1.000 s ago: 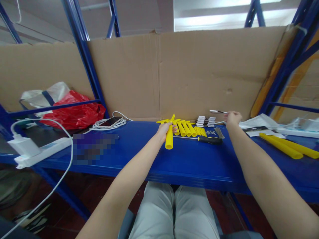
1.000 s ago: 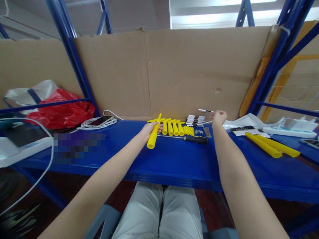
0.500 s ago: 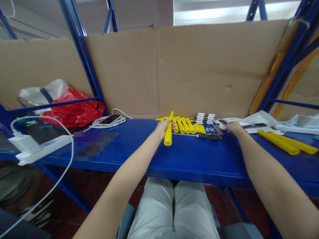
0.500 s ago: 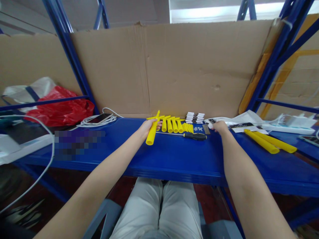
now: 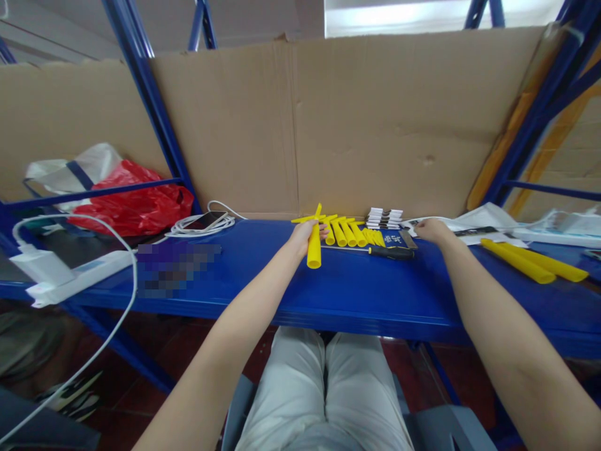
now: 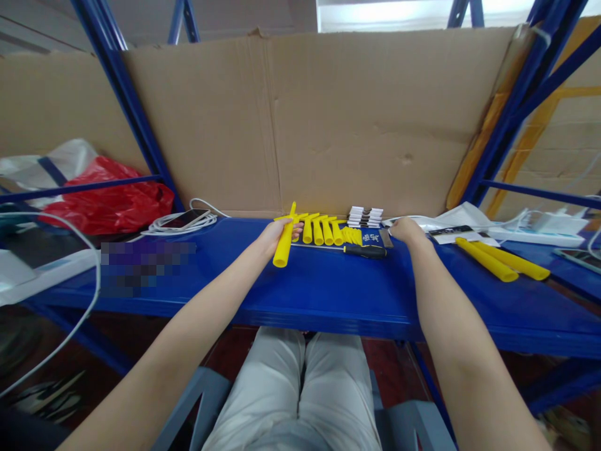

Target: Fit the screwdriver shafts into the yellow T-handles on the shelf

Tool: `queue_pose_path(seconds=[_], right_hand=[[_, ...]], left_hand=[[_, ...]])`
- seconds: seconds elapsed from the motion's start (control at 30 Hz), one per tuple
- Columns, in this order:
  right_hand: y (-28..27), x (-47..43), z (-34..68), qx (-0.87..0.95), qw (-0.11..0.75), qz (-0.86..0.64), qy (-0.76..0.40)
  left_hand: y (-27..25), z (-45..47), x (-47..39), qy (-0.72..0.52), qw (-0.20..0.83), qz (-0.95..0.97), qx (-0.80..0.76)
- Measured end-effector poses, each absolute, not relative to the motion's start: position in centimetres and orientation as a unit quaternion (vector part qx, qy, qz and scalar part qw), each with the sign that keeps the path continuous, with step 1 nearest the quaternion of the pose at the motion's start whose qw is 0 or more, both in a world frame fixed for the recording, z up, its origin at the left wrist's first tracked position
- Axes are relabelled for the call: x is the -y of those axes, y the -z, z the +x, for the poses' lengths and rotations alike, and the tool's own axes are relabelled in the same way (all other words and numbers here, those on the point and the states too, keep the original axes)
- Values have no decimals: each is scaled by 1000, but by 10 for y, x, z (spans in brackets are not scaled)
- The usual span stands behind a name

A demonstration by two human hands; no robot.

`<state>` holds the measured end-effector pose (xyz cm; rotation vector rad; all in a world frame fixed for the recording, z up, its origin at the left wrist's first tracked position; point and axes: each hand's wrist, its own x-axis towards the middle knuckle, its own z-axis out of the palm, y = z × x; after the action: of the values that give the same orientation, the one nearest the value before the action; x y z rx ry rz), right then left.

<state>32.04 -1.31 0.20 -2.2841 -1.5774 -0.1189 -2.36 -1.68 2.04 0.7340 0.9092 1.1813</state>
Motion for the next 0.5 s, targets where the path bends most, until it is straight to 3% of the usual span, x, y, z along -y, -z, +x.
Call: queue_pose_path(seconds=[0.2,0.5], right_hand=[[5,15,306,579,51,-814,3],[6,22,302,567,74,-819,-51]], left_hand=[[-23,-23,23,-531,673,319,-405],[-23,-24,22,-529,676,319,-401]])
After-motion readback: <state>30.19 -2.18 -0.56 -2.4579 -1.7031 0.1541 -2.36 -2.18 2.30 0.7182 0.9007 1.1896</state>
